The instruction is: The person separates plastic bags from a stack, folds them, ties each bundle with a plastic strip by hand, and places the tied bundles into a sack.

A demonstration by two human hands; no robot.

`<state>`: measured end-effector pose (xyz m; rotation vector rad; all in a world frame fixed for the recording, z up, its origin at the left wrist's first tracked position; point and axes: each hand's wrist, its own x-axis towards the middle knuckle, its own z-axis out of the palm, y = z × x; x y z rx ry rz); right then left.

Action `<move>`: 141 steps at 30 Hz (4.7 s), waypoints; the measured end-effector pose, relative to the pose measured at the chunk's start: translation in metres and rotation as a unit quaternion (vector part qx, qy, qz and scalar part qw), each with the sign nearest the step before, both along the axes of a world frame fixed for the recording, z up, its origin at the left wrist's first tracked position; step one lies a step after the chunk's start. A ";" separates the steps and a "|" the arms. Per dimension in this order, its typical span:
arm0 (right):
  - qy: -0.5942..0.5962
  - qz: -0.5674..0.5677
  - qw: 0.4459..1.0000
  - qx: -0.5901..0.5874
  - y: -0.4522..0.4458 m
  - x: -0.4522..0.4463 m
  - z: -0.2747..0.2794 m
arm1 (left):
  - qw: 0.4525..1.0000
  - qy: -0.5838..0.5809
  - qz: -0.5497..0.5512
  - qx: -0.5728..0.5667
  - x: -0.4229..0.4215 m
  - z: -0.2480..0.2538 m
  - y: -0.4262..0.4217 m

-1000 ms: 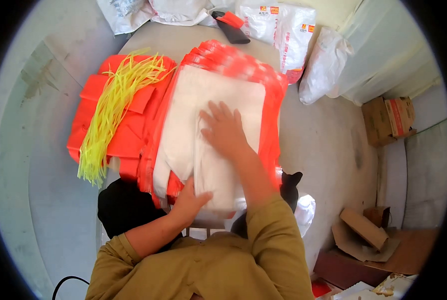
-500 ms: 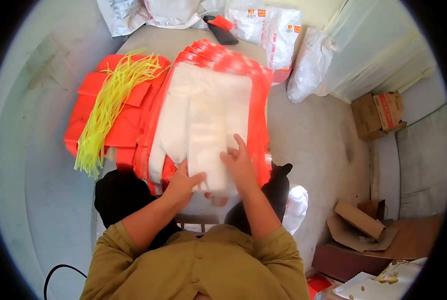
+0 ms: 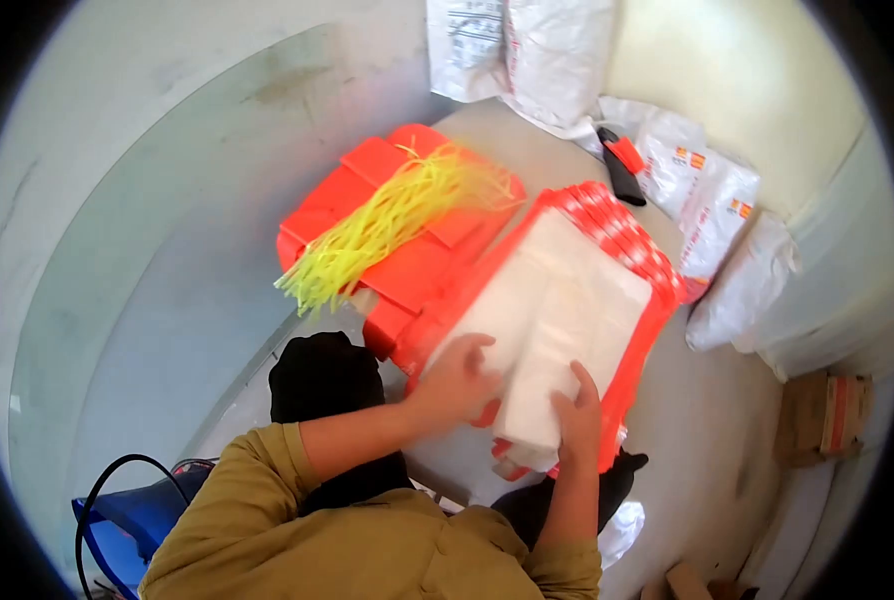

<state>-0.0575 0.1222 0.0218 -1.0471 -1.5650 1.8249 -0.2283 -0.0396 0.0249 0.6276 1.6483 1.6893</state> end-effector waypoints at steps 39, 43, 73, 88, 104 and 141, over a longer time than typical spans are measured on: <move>0.263 -0.021 0.918 -0.297 -0.009 -0.019 0.004 | 0.944 -0.155 -0.289 0.021 -0.105 0.004 0.061; 0.210 0.015 0.950 -0.232 -0.008 -0.036 0.005 | 0.919 -0.324 -0.226 -0.007 -0.074 -0.031 0.103; -0.370 -0.003 0.781 0.504 0.087 -0.001 0.018 | 0.971 0.236 -0.035 -0.010 -0.072 -0.034 0.121; -0.381 0.024 0.779 0.497 0.079 -0.031 0.013 | 0.994 -0.054 0.070 0.066 -0.085 -0.015 0.124; -0.293 0.027 0.814 0.500 0.066 -0.037 0.015 | 0.726 0.564 -0.393 -0.011 -0.061 0.033 0.087; -0.063 0.017 0.902 0.427 0.066 -0.088 0.011 | 0.923 0.275 -0.262 0.064 -0.086 0.019 0.095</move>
